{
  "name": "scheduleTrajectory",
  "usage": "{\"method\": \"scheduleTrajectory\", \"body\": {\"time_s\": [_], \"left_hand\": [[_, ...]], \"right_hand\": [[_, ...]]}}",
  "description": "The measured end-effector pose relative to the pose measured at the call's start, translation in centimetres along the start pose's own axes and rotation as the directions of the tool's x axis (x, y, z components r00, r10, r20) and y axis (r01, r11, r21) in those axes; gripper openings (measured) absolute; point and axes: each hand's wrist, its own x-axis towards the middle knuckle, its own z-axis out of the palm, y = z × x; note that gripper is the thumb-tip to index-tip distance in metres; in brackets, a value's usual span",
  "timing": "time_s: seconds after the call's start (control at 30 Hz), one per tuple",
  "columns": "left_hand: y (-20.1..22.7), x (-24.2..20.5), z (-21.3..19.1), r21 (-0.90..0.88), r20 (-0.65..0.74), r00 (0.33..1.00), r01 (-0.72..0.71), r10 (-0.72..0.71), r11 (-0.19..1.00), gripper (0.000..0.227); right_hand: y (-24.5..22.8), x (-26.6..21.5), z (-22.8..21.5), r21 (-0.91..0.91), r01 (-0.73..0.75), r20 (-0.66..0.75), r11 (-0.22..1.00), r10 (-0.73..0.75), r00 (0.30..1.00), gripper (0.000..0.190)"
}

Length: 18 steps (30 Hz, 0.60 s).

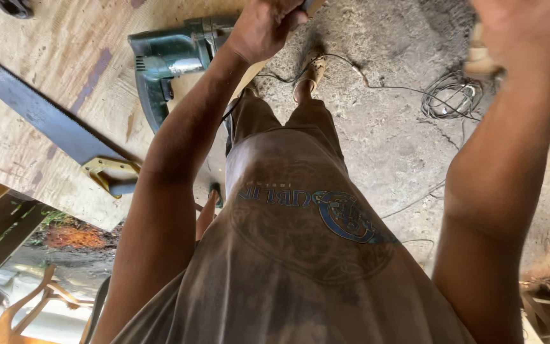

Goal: The person assembles a wooden structure by hammering nails into a wooden frame, using a hammer and nails. They then use a power drill to create holes in a curved wooden piece and continue hammering nails into the frame.

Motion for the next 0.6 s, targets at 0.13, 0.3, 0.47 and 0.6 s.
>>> {"method": "scheduleTrajectory", "body": {"time_s": [0.13,0.3,0.47,0.6], "left_hand": [[-0.4,1.7,-0.6,0.081,-0.012,0.978,-0.205,0.207,0.975,0.015],[-0.3,-2.0,1.1,0.001,-0.036,0.997,-0.066,0.066,0.998,0.009],[-2.0,1.4,0.2,-0.019,-0.022,0.998,-0.055,0.055,0.998,0.014],[-1.7,0.3,0.1,0.036,0.030,0.995,-0.095,0.094,0.995,0.015]], "right_hand": [[-1.2,0.5,-1.7,-0.031,0.022,-0.031,0.999,-0.023,0.999,0.030],[0.5,-2.8,-1.9,-0.003,-0.017,-0.092,1.000,0.017,0.996,0.030],[1.7,-3.8,-1.3,-0.048,-0.074,-0.088,0.996,0.069,0.994,0.036],[0.9,-3.7,-1.0,0.014,0.096,-0.237,0.995,-0.090,0.967,0.033]]}}
